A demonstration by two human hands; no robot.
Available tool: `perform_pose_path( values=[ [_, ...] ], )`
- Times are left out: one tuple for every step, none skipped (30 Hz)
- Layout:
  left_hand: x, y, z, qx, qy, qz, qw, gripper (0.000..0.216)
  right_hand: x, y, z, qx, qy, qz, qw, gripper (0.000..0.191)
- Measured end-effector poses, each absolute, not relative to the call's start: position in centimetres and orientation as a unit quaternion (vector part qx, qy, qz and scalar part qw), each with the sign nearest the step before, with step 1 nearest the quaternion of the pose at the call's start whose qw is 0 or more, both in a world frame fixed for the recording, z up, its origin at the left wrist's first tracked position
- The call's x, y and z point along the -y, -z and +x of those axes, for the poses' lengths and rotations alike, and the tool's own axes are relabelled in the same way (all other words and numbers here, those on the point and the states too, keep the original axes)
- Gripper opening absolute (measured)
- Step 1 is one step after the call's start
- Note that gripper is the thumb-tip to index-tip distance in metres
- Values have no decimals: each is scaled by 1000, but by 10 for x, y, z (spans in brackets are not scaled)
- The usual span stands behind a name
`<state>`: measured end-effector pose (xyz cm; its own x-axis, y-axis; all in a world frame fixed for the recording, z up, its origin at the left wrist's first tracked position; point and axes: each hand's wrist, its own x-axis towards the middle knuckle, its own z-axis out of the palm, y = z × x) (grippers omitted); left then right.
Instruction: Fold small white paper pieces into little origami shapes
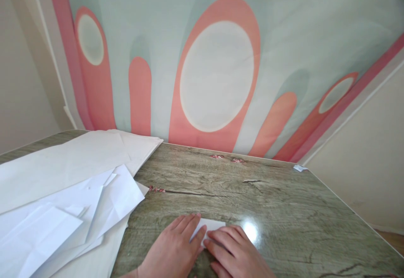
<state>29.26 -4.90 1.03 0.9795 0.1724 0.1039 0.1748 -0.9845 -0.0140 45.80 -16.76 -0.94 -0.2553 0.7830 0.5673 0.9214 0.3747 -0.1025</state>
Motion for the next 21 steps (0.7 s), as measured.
perform_pose_path(
  values=[
    [50,-11,293,93,51,-994,12,39,168,10,458,782,124,-547,271,23],
    [50,-11,293,98,51,-994,10,38,168,11,458,782,125,-548,269,23],
    [51,-12,293,103,50,-993,6,37,168,11,458,783,125,-549,264,23],
    [52,-13,292,106,48,-993,1,38,168,12,458,785,124,-550,257,23],
    [52,-14,292,108,44,-993,-4,39,168,12,458,786,123,-551,251,24],
    [53,-15,292,108,40,-993,-8,41,168,12,458,788,123,-551,246,23],
    [53,-15,291,107,36,-994,-12,44,168,12,457,788,123,-552,242,23],
    [53,-16,291,107,33,-994,-14,46,168,12,456,788,123,-554,238,22],
    [53,-16,291,108,31,-994,-17,48,168,12,455,787,124,-556,237,21],
    [53,-16,291,109,28,-993,-21,50,168,11,455,786,126,-557,237,21],
    [52,-16,291,108,27,-993,-24,52,168,9,455,785,126,-558,237,21],
    [52,-16,291,108,24,-993,-28,53,169,8,455,784,125,-559,239,21],
    [51,-16,291,110,21,-993,-31,55,169,5,456,784,121,-559,242,21],
    [50,-16,292,110,20,-993,-36,55,169,3,457,785,115,-559,242,22],
    [49,-17,292,110,21,-993,-41,55,169,1,459,786,106,-561,240,24],
    [48,-18,292,112,23,-992,-47,56,170,-1,460,786,98,-563,236,27],
    [47,-19,292,114,27,-992,-52,56,170,-2,462,786,90,-566,231,30],
    [46,-20,292,116,30,-991,-56,55,170,-2,463,786,84,-569,225,33],
    [46,-21,292,118,34,-991,-55,55,170,-1,464,785,82,-573,222,35],
    [46,-22,292,117,39,-991,-50,54,170,1,464,782,83,-576,223,36],
    [46,-22,292,112,47,-992,-41,52,170,3,464,780,86,-578,225,36]
  ],
)
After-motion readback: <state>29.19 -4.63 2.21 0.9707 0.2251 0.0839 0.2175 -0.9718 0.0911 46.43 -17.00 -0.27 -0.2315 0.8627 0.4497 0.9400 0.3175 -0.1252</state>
